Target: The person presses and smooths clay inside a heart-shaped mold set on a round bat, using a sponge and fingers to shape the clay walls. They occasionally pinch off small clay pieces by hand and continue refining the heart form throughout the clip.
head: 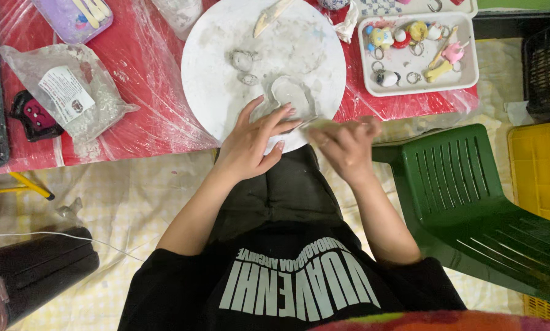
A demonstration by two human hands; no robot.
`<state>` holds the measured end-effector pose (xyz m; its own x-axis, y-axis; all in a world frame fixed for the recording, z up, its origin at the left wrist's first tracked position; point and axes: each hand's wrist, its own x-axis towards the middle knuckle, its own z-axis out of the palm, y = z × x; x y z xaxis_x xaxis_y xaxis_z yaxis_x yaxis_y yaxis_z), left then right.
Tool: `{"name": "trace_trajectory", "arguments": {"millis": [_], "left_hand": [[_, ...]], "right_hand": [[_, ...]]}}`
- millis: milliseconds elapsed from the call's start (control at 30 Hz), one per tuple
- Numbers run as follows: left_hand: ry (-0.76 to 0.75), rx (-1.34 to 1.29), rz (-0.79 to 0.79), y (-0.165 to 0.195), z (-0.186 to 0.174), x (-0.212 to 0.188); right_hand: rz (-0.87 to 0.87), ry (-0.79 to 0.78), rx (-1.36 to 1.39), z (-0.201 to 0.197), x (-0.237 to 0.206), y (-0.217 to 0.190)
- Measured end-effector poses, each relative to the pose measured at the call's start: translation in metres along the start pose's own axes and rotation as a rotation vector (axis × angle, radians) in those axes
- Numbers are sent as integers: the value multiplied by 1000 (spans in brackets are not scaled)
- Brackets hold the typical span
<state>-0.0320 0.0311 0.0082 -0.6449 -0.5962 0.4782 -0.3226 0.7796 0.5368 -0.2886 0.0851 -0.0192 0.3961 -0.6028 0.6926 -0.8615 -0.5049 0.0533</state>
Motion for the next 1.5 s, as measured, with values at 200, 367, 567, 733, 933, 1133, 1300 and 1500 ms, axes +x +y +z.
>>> {"name": "trace_trajectory", "arguments": {"millis": [200,367,567,733,933,1133,1300,1500], "left_hand": [[-2,3,35,-7,-1,-3],[-32,-6,32,-15,-7,-5],[-57,-40,63,-19,-13,-5],[-49,-60,65,-18,-12,-4],[-15,-67,87,-18,-12,-5],[14,-68,69,-18,-11,-5],[31,-47,70,-17,-9,-3],[-12,-37,81,-16,-10,1]], "right_hand": [[-95,28,91,4,-10,-3],[79,77,49,10,-14,3],[-80,-53,12,4,-14,-7],[163,87,168,-12,-2,-6],[152,-138,93,-23,18,-18],[259,-177,166,-44,37,-7],[156,-272,160,-38,46,-16],[478,-136,289,-45,37,15]]}}
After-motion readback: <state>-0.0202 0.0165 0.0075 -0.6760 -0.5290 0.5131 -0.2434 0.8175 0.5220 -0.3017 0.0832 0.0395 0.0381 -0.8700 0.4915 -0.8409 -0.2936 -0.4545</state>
